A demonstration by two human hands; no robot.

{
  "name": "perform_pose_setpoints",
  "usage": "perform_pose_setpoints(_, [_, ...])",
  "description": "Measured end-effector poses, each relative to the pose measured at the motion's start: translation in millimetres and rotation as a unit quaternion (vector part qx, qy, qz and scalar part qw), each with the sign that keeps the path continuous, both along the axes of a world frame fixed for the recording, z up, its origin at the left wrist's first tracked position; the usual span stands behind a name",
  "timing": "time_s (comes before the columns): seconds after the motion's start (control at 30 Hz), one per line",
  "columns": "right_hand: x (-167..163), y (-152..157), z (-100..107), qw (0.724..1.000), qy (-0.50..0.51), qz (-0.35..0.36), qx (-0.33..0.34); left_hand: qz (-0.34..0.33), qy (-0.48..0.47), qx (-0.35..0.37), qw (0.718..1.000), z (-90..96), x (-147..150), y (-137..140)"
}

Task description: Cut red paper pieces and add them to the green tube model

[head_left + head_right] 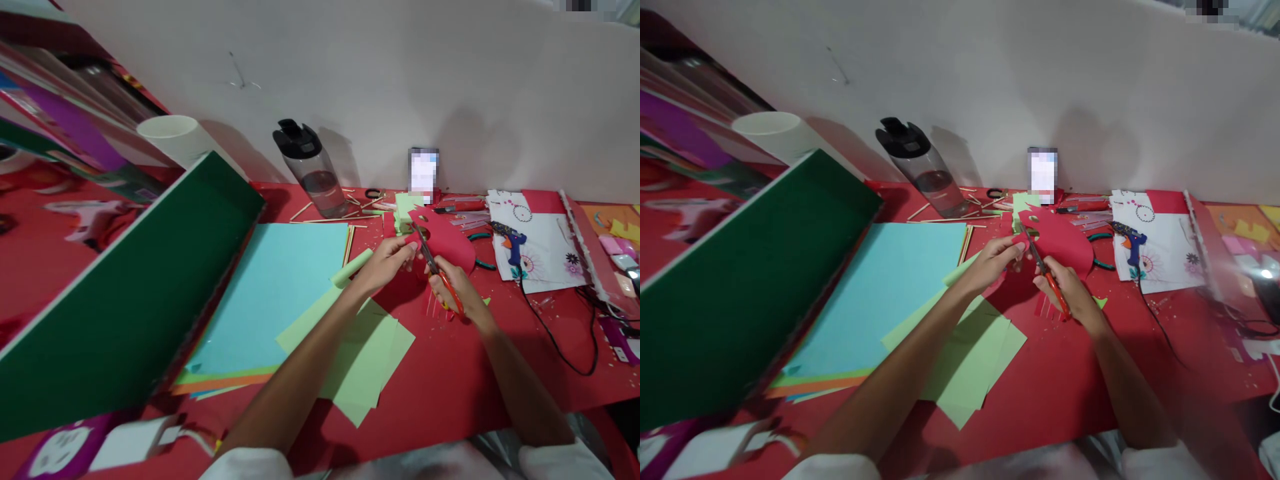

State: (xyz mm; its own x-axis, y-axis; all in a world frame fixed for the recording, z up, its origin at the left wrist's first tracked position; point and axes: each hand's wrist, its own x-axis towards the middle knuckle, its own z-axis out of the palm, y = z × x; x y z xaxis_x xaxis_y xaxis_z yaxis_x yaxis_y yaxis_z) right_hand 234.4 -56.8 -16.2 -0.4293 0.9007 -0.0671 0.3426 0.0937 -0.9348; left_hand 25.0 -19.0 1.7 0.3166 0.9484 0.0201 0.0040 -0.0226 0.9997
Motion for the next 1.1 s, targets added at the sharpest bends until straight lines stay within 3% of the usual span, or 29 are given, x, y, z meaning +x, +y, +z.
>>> perform_pose_setpoints(1.1, [17.1, 3.5, 7.1, 0.997, -0.019, 0.076, -0.002, -0.074, 0.037, -0.058, 0.995, 9.1, -12.6, 1.5])
